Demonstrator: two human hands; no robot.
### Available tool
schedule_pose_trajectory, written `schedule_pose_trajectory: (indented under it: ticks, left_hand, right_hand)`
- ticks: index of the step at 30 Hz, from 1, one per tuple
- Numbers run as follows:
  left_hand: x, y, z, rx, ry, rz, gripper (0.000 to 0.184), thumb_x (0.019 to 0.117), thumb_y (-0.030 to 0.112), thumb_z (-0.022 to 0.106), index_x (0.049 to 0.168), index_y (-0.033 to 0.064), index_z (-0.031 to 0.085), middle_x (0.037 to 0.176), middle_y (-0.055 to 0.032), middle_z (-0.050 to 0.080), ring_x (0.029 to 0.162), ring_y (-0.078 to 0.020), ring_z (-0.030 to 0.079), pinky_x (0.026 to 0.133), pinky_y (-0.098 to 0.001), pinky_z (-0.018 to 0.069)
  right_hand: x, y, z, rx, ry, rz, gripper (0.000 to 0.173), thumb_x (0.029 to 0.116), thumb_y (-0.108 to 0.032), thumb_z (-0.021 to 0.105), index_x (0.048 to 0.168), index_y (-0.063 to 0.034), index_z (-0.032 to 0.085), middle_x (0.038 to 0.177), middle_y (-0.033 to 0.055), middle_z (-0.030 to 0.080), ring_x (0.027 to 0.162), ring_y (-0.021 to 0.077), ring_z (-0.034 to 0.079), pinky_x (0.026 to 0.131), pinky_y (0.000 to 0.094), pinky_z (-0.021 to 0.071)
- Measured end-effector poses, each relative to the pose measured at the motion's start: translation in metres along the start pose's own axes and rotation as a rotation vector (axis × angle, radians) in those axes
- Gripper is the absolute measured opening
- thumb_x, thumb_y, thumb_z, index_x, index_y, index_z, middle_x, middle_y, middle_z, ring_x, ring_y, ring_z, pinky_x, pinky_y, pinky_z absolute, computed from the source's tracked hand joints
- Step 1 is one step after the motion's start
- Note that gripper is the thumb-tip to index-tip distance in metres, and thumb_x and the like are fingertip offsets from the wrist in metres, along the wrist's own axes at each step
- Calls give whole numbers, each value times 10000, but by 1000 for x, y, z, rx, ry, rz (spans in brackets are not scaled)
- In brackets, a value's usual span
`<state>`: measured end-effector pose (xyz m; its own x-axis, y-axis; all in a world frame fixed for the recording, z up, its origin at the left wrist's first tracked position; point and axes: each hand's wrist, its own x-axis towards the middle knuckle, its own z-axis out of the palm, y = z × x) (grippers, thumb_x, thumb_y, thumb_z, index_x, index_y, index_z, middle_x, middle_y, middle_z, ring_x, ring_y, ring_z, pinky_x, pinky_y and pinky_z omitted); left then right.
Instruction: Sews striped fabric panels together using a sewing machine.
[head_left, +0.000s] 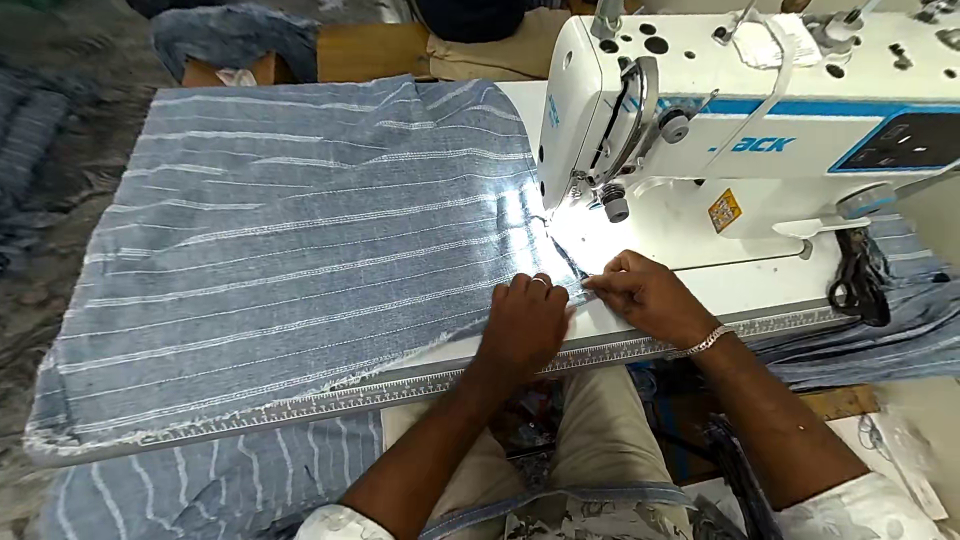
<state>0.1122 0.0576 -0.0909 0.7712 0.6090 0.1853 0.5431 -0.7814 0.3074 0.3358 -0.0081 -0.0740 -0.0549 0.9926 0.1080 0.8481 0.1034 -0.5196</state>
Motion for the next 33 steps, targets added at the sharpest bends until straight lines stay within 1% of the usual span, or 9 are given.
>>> schedule_pose_trajectory:
  ticks: [4, 11, 13, 15, 17, 20, 25, 28, 33]
  left_hand:
    - [5, -25, -7, -2, 12, 65, 323, 1067, 308, 505, 1013, 59, 703, 1072, -155, 680, 1094, -367, 629, 846, -532, 505]
    - [14, -23, -8, 11, 47, -196, 370, 1012, 422, 544, 903, 129, 742, 1142, -129, 634, 1148, -355, 576, 860, -558, 450]
    - [17, -23, -7, 30, 69, -284, 386, 951, 507, 589, 1021, 155, 732, 1335, -153, 606, 1329, -400, 498, 981, -638, 404]
    - [19, -27, -9, 61, 1, -357, 592, 923, 622, 514, 1363, 244, 632, 1607, -187, 400, 1531, -449, 257, 1157, -736, 195]
    - [21, -31, -9, 103, -74, -362, 687, 942, 665, 407, 1543, 339, 475, 1690, -196, 245, 1564, -484, 124, 1160, -790, 46]
    - [21, -34, -9, 134, -120, -332, 663, 963, 661, 332, 1560, 394, 443, 1703, -168, 228, 1568, -480, 108, 1147, -806, 13]
    - [19, -36, -10, 115, -122, -319, 672, 965, 725, 312, 1540, 416, 469, 1703, -170, 228, 1568, -484, 109, 1149, -808, 17]
    - [19, -36, -11, 114, -126, -321, 679, 951, 762, 311, 1531, 446, 470, 1703, -157, 237, 1569, -482, 106, 1150, -805, 20]
    - [16, -41, -13, 112, -157, -349, 650, 946, 763, 320, 1533, 505, 431, 1718, -122, 210, 1575, -468, 88, 1163, -785, 15]
  right_hand:
    - [-3, 4, 0, -27, -60, -81, 317, 982, -256, 620, 1270, -277, 750, 1190, 70, 608, 936, 148, 644, 717, 353, 581]
    - [23, -17, 4, -103, -23, 192, 337, 1035, -385, 575, 945, -94, 718, 953, 81, 628, 851, 239, 649, 729, 472, 547]
    - [34, -35, 2, -106, 14, 393, 299, 975, -348, 654, 881, -65, 641, 818, 104, 616, 759, 287, 633, 647, 512, 505]
    - [37, -51, 6, -87, 91, 495, 294, 956, -329, 701, 986, -51, 610, 760, 115, 627, 708, 308, 649, 616, 523, 516]
    - [33, -60, 17, -64, 134, 449, 368, 959, -389, 723, 1048, -41, 639, 774, 105, 648, 714, 293, 665, 642, 518, 551]
    - [25, -62, 36, -114, 153, 346, 327, 1009, -397, 636, 916, -85, 654, 766, 80, 632, 724, 262, 656, 628, 484, 541]
    - [31, -64, 29, -80, 144, 497, 343, 988, -372, 678, 1115, -53, 682, 894, 109, 692, 825, 284, 687, 725, 505, 561]
    - [27, -60, 37, -183, 257, 365, 193, 989, -225, 637, 985, -49, 716, 827, 105, 694, 770, 274, 694, 677, 476, 564]
    - [9, -55, 58, -230, 363, 78, 175, 991, -166, 628, 1038, -61, 760, 905, 89, 692, 780, 209, 690, 673, 369, 598]
